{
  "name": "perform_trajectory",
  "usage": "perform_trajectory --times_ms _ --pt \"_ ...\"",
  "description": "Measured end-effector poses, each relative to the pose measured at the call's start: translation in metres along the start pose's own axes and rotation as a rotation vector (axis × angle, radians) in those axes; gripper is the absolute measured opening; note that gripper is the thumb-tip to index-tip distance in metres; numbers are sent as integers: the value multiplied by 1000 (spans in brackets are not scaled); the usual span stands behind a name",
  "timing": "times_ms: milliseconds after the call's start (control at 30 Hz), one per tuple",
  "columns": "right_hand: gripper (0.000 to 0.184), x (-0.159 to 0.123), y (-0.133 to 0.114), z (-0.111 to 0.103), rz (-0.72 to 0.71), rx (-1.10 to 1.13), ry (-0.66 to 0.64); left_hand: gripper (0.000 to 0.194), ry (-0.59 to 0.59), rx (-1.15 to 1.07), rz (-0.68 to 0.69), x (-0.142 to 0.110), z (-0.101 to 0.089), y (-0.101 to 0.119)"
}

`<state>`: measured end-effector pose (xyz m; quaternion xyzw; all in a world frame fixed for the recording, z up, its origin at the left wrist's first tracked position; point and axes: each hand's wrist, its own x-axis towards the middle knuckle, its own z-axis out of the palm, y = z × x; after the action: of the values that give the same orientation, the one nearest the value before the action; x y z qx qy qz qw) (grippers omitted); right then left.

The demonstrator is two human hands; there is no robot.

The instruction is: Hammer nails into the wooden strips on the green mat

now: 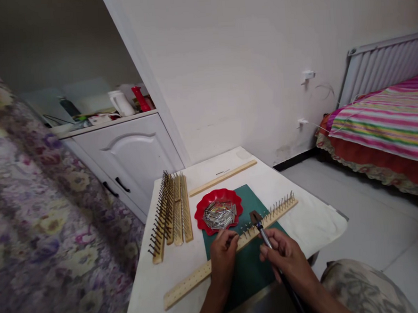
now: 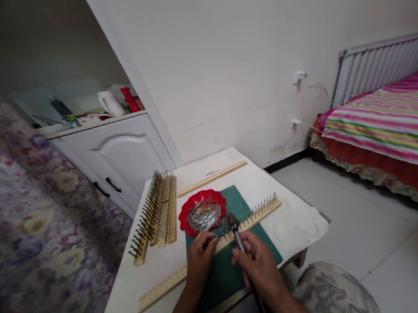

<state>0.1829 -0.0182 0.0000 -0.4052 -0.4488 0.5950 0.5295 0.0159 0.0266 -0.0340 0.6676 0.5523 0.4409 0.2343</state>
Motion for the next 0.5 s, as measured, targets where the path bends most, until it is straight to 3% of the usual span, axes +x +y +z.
perform_trajectory --times_ms 500 --pt "26 1 3 0 23 -11 -46 19 -10 76 18 1 3 -1"
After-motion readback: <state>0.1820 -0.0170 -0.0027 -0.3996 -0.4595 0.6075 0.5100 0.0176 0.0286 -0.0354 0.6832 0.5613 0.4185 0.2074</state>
